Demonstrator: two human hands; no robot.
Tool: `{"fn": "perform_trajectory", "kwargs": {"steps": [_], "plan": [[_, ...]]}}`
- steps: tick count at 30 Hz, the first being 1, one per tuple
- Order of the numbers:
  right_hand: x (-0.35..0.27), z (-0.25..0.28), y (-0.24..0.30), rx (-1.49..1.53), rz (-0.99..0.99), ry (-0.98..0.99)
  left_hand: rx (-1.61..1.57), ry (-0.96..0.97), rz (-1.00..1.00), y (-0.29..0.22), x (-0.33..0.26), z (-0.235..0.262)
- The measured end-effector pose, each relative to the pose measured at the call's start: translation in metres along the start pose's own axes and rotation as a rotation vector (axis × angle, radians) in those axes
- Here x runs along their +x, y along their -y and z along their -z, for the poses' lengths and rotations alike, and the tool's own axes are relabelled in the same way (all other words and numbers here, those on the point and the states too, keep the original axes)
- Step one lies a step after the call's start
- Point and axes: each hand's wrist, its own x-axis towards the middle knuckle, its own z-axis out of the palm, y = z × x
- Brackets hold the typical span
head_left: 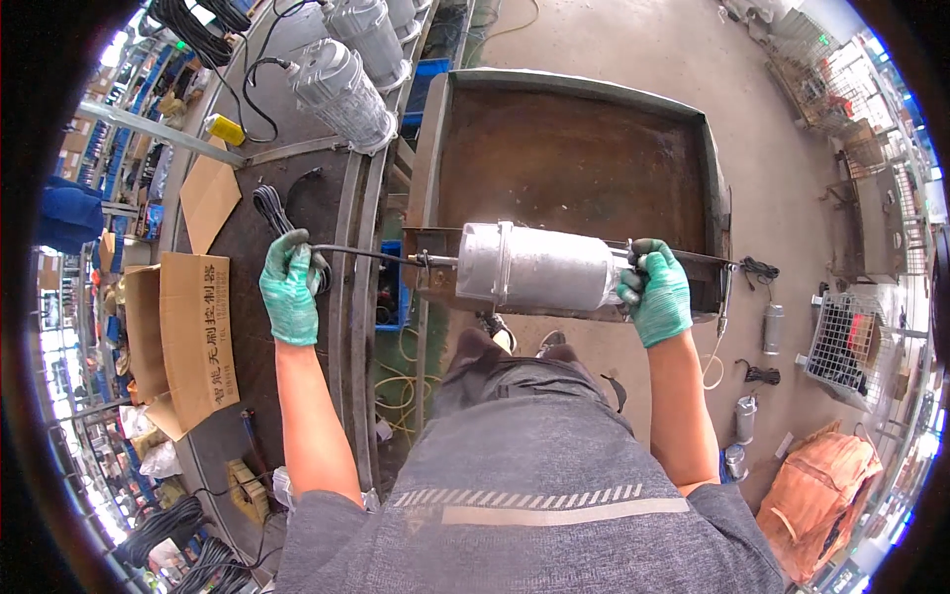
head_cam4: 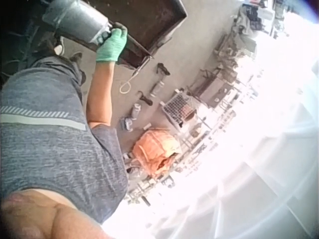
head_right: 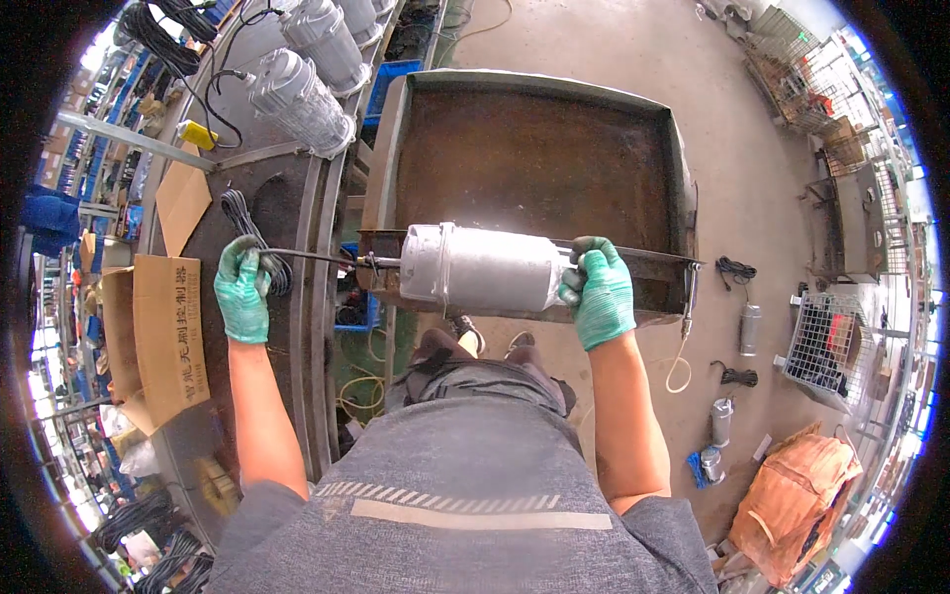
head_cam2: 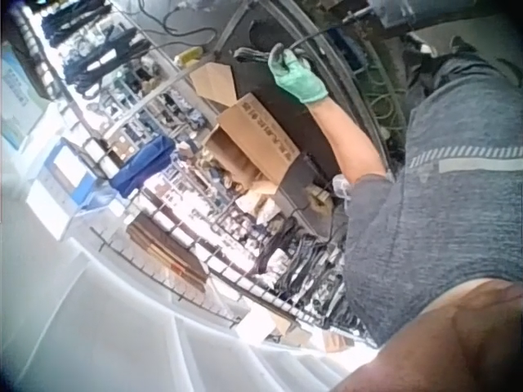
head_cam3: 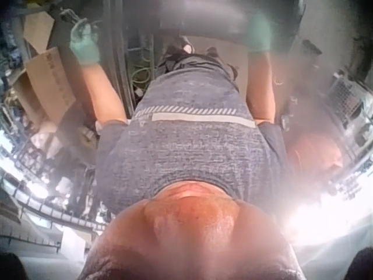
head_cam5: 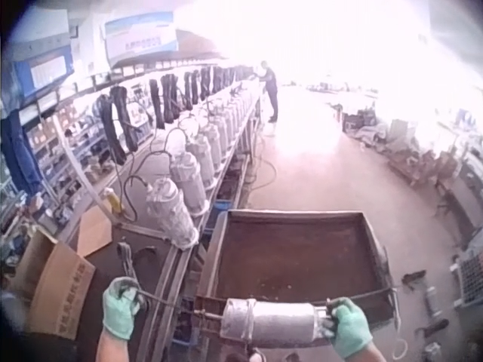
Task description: The person submerses a metal motor housing into a water tank by hand, lifts it out, and then hangs a coiled power cable onto a metal rack.
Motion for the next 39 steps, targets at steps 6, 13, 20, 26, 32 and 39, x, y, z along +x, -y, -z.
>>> {"fn": "perform_trajectory", "kwargs": {"steps": [6,13,20,26,32,39], "plan": [[0.014,0.025,-0.024,-0.109,-0.027,-0.02,0.012,-0.012,0.062,0.026,-0.029,0.0],[0.009,0.03,-0.034,-0.293,0.035,0.01,0.423,0.389,0.183,0.051,-0.07,0.035],[0.011,0.032,-0.042,-0.369,0.056,0.049,0.591,0.319,0.161,0.135,-0.124,-0.029],[0.02,0.043,-0.048,-0.476,0.2,0.101,1.135,0.513,0.018,0.148,-0.103,-0.055],[0.025,0.038,-0.06,-0.694,0.488,0.062,0.386,0.251,0.222,0.143,-0.035,-0.068],[0.02,0.045,-0.045,-0.918,0.49,0.015,0.377,0.736,0.497,0.142,0.002,-0.089]]}}
